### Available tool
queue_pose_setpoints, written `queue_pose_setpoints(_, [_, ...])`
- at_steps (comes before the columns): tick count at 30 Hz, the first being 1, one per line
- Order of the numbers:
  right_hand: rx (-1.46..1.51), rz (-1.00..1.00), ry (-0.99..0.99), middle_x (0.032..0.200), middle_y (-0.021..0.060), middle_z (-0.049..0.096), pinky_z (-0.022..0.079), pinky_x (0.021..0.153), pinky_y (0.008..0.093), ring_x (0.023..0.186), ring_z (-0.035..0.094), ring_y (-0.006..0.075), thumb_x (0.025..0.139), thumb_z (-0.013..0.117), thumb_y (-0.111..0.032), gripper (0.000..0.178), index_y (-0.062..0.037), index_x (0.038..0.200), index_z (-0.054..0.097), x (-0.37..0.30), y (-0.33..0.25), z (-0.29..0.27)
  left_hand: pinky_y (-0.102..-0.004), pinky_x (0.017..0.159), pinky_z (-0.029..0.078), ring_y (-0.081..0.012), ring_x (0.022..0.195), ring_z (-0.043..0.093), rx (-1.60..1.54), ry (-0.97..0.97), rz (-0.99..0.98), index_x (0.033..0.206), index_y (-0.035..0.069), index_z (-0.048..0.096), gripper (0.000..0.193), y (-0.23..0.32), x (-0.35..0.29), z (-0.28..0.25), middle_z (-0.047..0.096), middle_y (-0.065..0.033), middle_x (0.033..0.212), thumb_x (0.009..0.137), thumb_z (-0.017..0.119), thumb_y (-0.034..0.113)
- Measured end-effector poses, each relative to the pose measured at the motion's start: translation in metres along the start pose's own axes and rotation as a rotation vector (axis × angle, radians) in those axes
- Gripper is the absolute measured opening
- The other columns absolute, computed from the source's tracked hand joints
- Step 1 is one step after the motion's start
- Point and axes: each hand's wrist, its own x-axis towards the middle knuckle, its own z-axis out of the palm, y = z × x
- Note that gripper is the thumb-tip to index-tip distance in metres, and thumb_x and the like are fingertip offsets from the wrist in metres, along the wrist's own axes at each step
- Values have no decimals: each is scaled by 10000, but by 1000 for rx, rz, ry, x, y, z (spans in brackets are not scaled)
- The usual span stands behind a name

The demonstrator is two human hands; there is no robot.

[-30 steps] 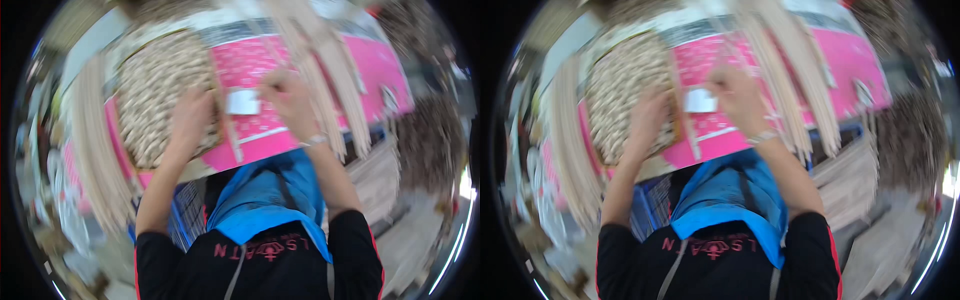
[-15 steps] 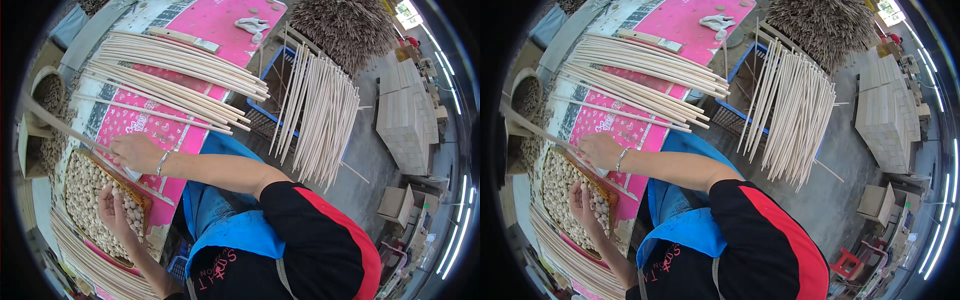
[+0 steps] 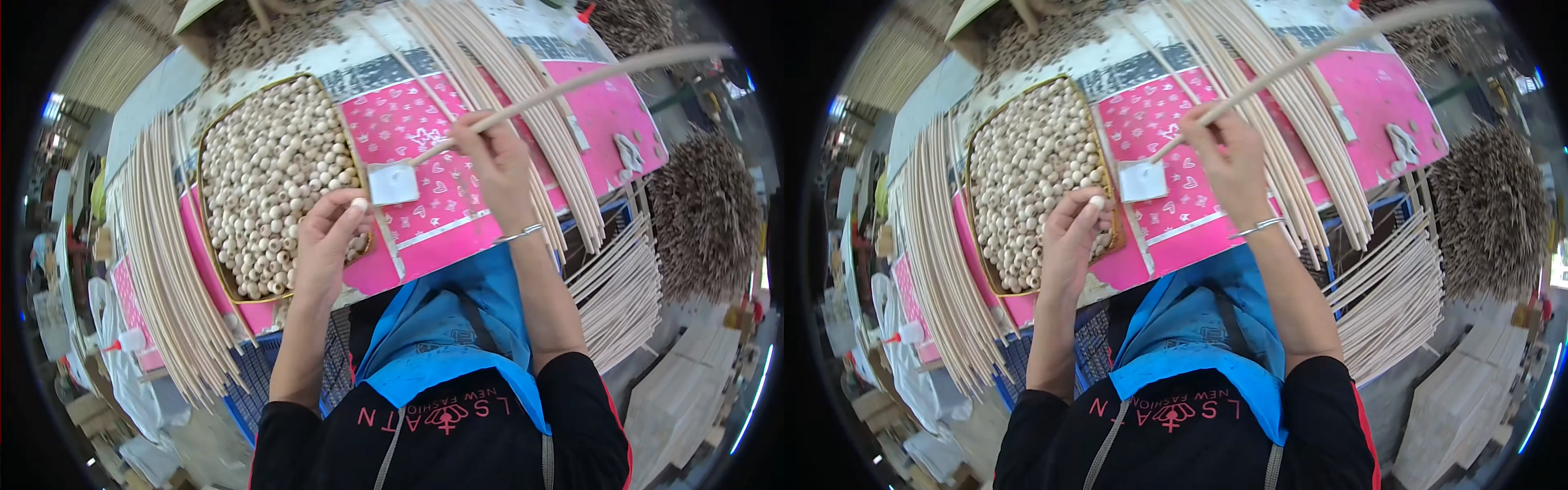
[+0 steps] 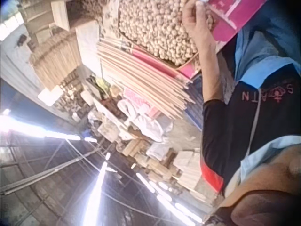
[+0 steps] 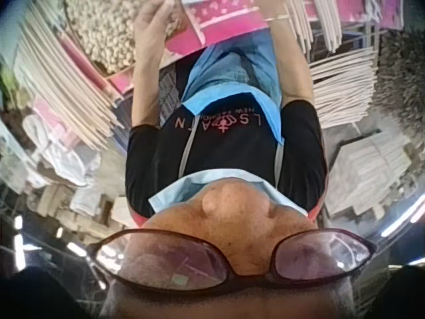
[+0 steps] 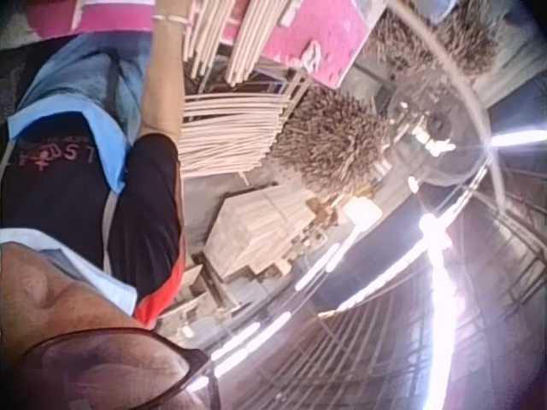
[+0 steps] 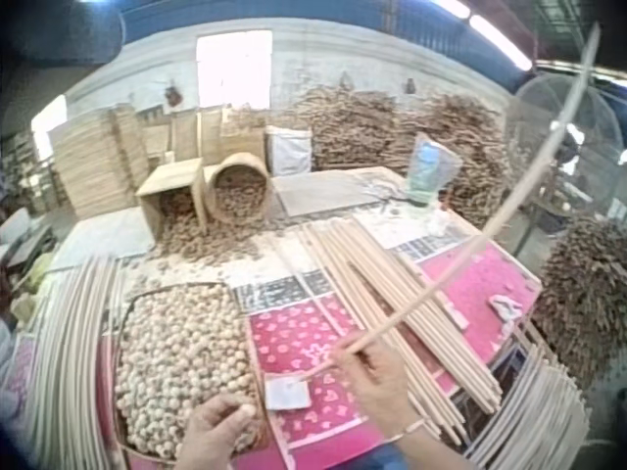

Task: Assembling wooden parts by attaching wooden beads to the ends of long wooden rods using small pieces of adhesive tape.

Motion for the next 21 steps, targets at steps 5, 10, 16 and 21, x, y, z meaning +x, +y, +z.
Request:
queue_pose_setpoints(5, [54,34,1,891,48,669,552,724,235,798,647,101,997,643,-121,143,16,1035,657,8,-1,-4,-268,865,532,-114,942,665,-48,6,-19,1203,13,651,259,2,-2,1,713,-62,1044,982,663,148])
queue_pose_setpoints(10, [36,44,26,886,45,683,548,720,238,796,648,97,1014,628,-168,171,-3,1051,657,9,4,-2,-285,884,539,-127,964,664,-90,-25,-20,1205,10,643,251,3,2,0,712,-81,1073,987,652,134])
queue_pose_setpoints(16, [-87,1,-100,860,24,656,523,682,248,794,631,85,994,650,-132,133,-1,1019,663,3,10,20,-272,877,543,-121,965,660,-110,-35,-15,1204,12,642,247,-1,2,-3,705,-79,1075,997,639,147])
queue_pose_setpoints(21, [-401,-149,-205,787,89,631,490,603,315,679,639,181,933,675,-85,78,-16,956,647,-9,15,47,-255,874,542,-119,986,662,-100,-29,-12,1227,9,635,256,-2,-1,-8,704,-88,1096,1001,624,127])
